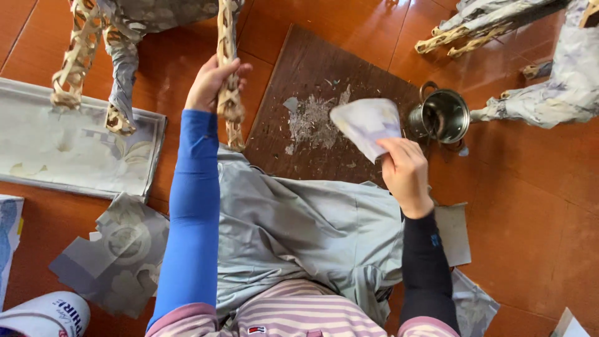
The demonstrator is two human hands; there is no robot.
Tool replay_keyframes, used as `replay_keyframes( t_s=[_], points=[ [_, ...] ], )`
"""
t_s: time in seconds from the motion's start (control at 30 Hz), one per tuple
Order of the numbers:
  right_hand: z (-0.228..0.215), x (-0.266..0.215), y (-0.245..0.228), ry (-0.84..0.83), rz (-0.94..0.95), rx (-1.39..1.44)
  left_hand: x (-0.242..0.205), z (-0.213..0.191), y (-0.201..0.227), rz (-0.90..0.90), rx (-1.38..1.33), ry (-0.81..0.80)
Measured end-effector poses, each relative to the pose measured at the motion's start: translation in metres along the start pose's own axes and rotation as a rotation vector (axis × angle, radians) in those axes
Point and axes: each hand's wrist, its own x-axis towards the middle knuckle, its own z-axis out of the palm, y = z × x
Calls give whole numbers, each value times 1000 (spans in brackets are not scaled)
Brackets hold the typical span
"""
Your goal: Applying paper and glue to a wicker animal framework to create a paper-mache sculpture.
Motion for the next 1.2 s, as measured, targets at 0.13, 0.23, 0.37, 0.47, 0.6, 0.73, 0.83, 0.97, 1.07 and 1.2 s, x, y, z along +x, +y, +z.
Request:
replay_keyframes(
  t_s=[0.13,0.23,0.37,0.47,0.6,0.73,0.83,0.97,1.07,1.2],
  points=[
    [-56,-2,-42,-120,13,11,-6,44,-7,84,-174,-104],
    [-85,2,-61,-206,20,17,-35,94,-19,120,-144,-51],
    [-98,23,-79,-380,-42,154,-72,127,-79,110,-90,3],
    [-82,52,-79,-505,-25,314,-79,134,-116,40,-57,7],
    [-9,99,-61,-510,188,457,-80,123,-157,-20,-112,-129],
    [113,138,-14,-448,194,508,-64,93,-102,-13,177,-15],
    [200,154,31,-401,338,489,-40,61,-64,-165,-297,5],
    [296,170,107,-102,372,314,-29,31,-47,-86,-325,-110],
    [334,186,144,-6,419,284,-16,11,-63,-7,-228,1],
    [368,203,164,36,471,318,5,10,-71,65,-127,189]
  ],
)
